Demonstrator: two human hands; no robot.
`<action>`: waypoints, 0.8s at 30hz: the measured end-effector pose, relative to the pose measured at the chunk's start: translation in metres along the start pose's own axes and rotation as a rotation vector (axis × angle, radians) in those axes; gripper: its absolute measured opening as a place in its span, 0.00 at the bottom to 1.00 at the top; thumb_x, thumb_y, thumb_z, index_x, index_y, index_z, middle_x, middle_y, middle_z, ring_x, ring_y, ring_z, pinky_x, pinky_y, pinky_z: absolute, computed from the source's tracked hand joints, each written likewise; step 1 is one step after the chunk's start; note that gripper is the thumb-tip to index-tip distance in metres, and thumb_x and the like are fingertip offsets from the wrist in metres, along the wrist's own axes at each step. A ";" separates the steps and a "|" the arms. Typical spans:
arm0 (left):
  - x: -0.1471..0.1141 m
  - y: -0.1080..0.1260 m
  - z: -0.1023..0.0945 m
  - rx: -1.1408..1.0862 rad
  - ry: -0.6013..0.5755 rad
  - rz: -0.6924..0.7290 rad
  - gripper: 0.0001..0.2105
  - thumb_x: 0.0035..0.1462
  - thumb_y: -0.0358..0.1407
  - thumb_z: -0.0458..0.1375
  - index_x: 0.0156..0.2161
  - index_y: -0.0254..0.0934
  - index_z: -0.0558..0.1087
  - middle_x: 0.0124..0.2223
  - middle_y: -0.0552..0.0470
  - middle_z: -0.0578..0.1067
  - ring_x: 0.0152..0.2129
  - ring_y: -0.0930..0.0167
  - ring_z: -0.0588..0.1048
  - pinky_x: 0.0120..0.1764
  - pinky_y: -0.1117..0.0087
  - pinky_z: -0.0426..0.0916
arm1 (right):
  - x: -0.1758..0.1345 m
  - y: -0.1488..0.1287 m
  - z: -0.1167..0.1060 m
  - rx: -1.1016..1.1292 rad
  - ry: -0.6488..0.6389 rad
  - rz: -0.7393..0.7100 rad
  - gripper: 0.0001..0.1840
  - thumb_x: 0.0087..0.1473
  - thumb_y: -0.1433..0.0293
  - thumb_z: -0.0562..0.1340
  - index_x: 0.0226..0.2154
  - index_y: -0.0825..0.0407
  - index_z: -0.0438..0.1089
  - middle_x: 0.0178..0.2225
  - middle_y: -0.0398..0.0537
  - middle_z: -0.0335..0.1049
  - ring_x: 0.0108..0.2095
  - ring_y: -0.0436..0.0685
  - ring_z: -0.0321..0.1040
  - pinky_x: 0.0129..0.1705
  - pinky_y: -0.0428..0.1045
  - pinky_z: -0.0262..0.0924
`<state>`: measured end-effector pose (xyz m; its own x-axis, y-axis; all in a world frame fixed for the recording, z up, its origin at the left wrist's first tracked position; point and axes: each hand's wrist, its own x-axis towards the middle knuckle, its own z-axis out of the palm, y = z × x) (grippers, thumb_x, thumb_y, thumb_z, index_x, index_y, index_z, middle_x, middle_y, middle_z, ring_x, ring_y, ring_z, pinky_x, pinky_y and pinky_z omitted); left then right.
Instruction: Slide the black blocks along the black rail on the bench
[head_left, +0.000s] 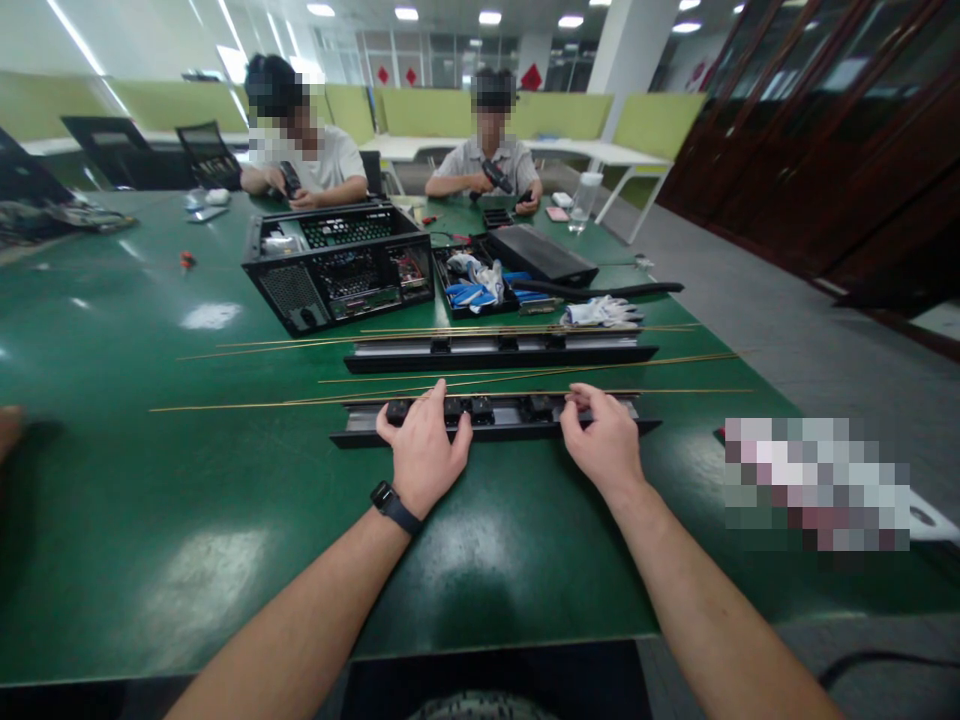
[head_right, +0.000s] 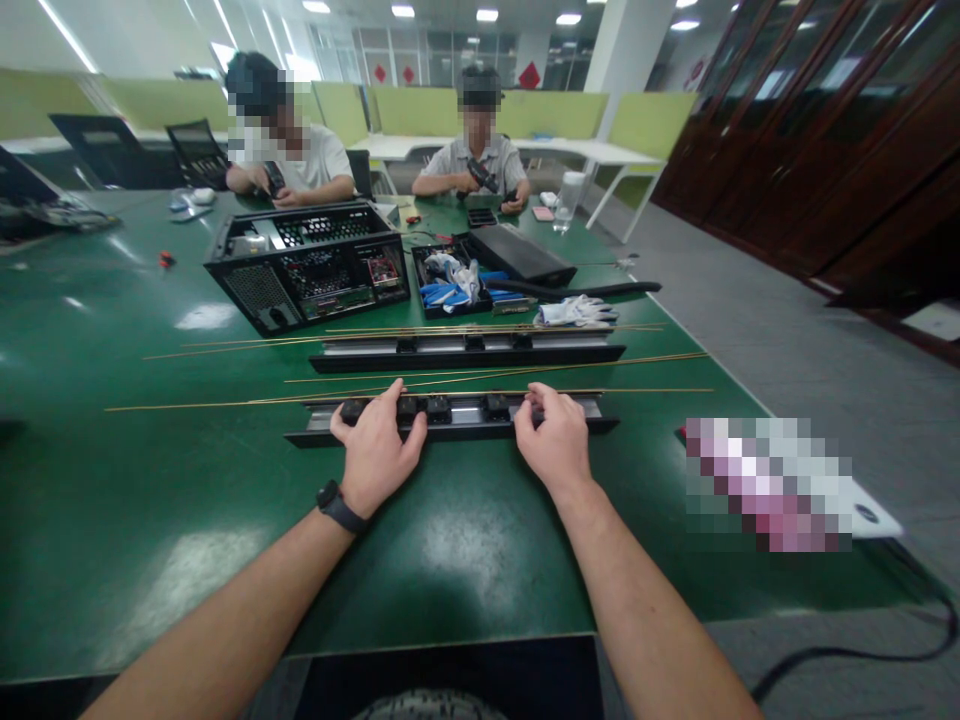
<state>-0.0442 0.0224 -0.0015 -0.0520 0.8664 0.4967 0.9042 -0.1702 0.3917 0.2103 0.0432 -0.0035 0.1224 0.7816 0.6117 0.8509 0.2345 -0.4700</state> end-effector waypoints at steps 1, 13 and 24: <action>0.000 0.000 0.000 0.003 -0.001 -0.001 0.25 0.68 0.43 0.54 0.67 0.37 0.65 0.58 0.36 0.79 0.56 0.55 0.76 0.66 0.39 0.43 | -0.001 -0.001 0.000 0.021 -0.010 -0.013 0.16 0.59 0.65 0.60 0.47 0.52 0.75 0.39 0.51 0.82 0.41 0.62 0.77 0.53 0.59 0.67; 0.000 0.001 -0.001 -0.005 0.000 -0.003 0.26 0.67 0.42 0.54 0.67 0.37 0.64 0.58 0.37 0.79 0.56 0.55 0.76 0.66 0.39 0.45 | 0.003 0.006 -0.003 -0.028 0.057 0.105 0.15 0.59 0.66 0.58 0.44 0.52 0.76 0.39 0.53 0.82 0.42 0.64 0.77 0.52 0.61 0.68; 0.001 0.001 -0.001 -0.012 0.003 0.004 0.25 0.68 0.42 0.54 0.67 0.37 0.64 0.58 0.38 0.80 0.56 0.55 0.76 0.66 0.39 0.44 | -0.001 -0.002 -0.001 0.031 0.026 0.017 0.18 0.59 0.65 0.59 0.49 0.52 0.75 0.39 0.50 0.83 0.42 0.62 0.78 0.54 0.60 0.68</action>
<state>-0.0442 0.0223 0.0002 -0.0496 0.8641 0.5008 0.8995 -0.1793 0.3985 0.2093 0.0413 -0.0024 0.1504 0.7705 0.6194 0.8323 0.2395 -0.5000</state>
